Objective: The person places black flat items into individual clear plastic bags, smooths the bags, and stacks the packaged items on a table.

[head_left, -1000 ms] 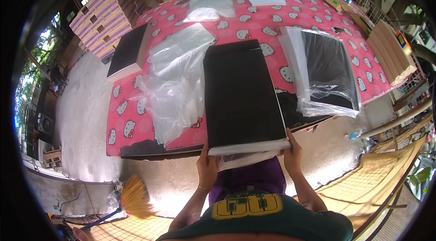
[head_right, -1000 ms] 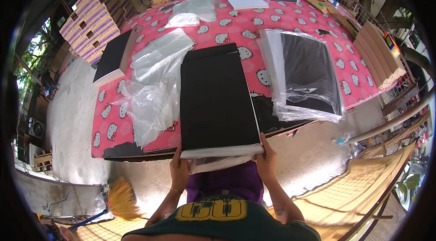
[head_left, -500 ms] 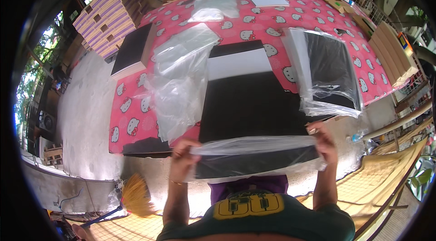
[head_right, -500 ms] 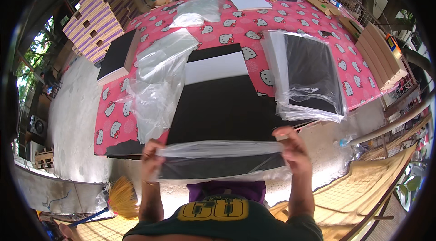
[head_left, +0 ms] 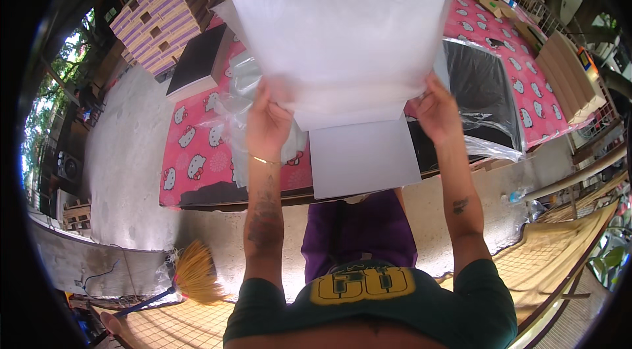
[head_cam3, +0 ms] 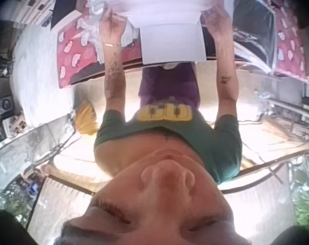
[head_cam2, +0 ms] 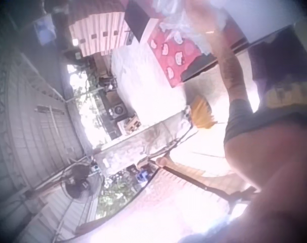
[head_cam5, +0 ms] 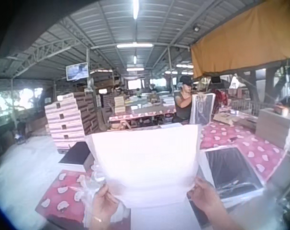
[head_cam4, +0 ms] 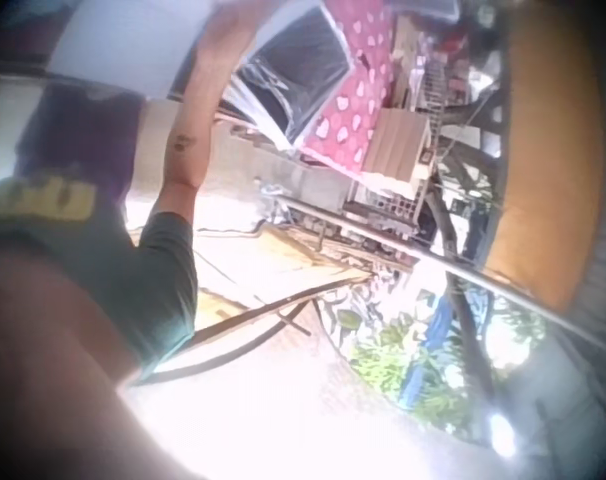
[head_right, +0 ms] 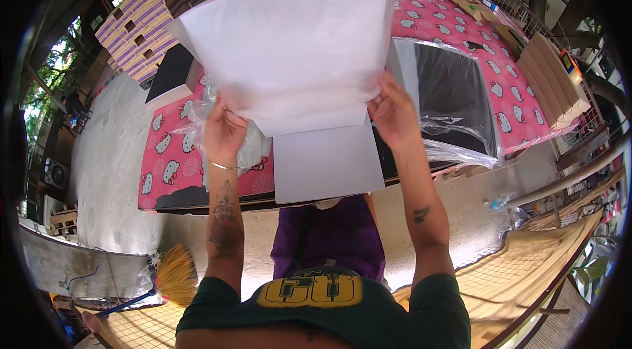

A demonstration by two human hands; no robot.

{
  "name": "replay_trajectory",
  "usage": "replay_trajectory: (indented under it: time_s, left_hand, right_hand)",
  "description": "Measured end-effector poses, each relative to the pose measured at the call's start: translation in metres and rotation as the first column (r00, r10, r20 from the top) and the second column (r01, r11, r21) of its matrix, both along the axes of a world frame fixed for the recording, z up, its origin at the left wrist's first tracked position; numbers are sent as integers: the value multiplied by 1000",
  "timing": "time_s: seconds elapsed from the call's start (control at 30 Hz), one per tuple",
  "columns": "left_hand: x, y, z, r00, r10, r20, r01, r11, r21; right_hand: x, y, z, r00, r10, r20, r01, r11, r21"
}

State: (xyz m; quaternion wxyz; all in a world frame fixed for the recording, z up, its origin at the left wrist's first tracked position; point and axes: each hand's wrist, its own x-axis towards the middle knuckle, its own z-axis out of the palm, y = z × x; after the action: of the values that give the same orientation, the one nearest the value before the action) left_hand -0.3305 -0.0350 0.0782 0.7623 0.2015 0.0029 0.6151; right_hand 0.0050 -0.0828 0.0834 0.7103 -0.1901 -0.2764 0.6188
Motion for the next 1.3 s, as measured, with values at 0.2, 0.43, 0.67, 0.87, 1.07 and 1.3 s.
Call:
replay_trajectory:
  time_s: [0.2,0.43,0.67,0.87,1.07,1.3]
  left_hand:
    - [-14,-6,-115,938,66,-341,-167,946,-276]
    - [14,-44,-31,232,525,-819,-240,847,475]
    - [42,-45,29,445,688,-573,-483,723,494]
    - [58,-38,53,619,614,-490,-508,789,347]
    - [93,-35,32,500,455,-737,-380,880,285]
    - [135,-84,-24,575,248,-779,-135,969,208]
  right_hand:
    - [14,0,-113,998,60,-2,-57,938,-341]
    - [-15,-17,-58,770,-152,620,240,969,-60]
    - [-5,-12,-43,611,-368,701,270,929,252]
    - [2,-22,-35,925,-380,-1,374,910,180]
    - [-36,-13,16,867,-469,-166,489,866,108]
    - [-6,-6,20,756,-610,-238,644,757,105]
